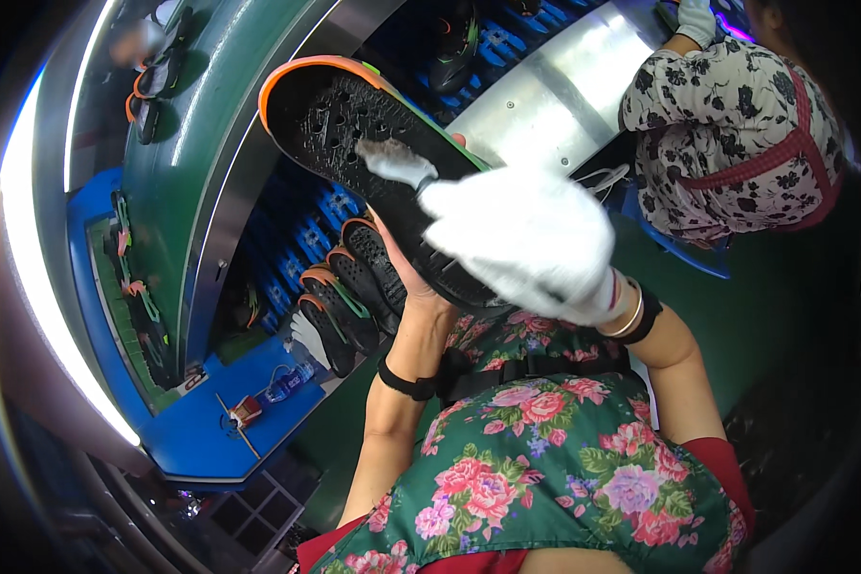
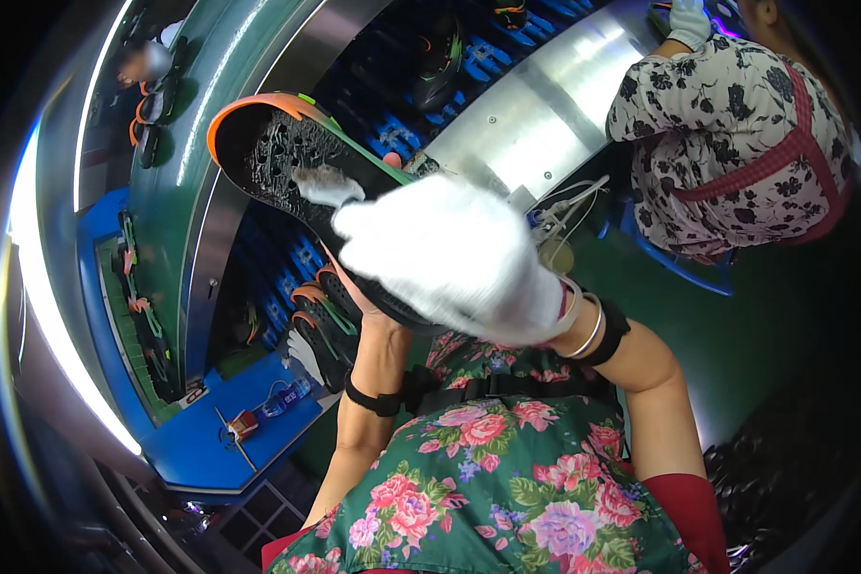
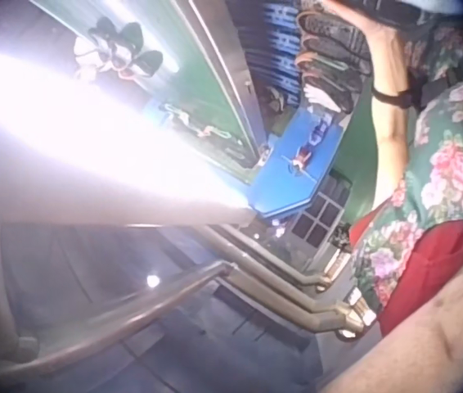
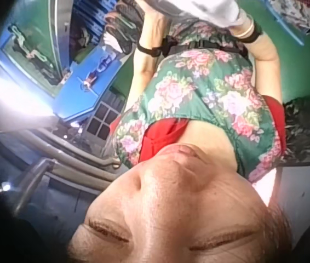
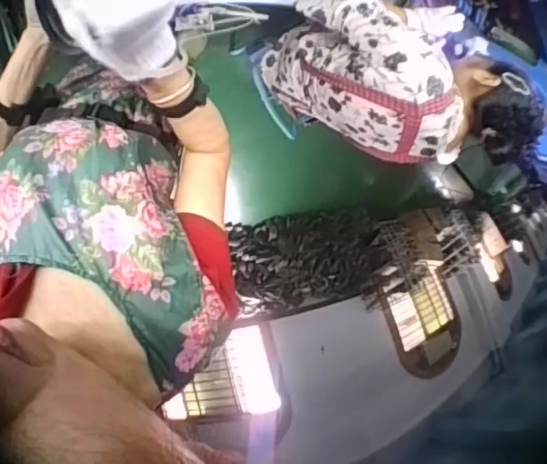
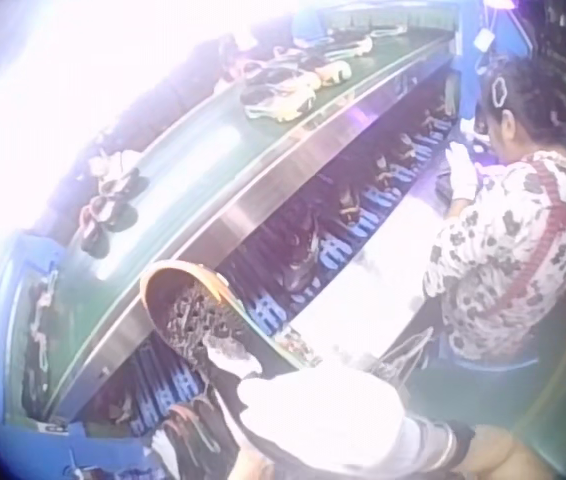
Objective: Applying adhesive or primer to the bottom of shoe soles using a brush.
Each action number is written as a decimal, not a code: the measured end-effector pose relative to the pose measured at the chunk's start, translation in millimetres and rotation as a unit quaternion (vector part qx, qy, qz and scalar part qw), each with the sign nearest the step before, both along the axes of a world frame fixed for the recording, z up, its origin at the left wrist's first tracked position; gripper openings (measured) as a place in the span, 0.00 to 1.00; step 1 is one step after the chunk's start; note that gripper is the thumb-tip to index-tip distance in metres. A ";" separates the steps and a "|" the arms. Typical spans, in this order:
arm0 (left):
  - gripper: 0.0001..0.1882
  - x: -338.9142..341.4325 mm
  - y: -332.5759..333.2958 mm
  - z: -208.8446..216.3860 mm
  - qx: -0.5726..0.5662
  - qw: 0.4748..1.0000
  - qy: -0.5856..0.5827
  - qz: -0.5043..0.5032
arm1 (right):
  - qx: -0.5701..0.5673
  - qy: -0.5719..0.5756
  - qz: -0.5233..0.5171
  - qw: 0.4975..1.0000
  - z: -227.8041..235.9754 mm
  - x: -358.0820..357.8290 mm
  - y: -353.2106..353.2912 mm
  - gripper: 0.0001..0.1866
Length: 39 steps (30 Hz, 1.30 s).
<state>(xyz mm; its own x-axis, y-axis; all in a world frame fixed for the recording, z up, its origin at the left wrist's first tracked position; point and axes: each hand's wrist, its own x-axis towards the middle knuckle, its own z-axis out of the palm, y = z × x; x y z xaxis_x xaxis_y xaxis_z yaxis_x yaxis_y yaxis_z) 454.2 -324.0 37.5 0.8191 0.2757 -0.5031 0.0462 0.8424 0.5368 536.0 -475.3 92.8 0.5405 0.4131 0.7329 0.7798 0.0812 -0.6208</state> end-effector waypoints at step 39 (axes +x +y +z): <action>0.45 23.4 25.0 -6.5 -0.229 0.923 -0.278 -0.138 | 0.022 0.131 0.087 0.987 -24.3 -23.3 -19.2 0.11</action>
<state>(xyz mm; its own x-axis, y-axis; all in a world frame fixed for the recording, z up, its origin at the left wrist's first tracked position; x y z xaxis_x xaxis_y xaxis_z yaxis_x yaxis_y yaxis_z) 477.6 -299.0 31.1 0.9928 -0.1201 0.0035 0.1186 0.9841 0.1324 512.6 -494.5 68.5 0.6368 0.4880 0.5969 0.5655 0.2306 -0.7918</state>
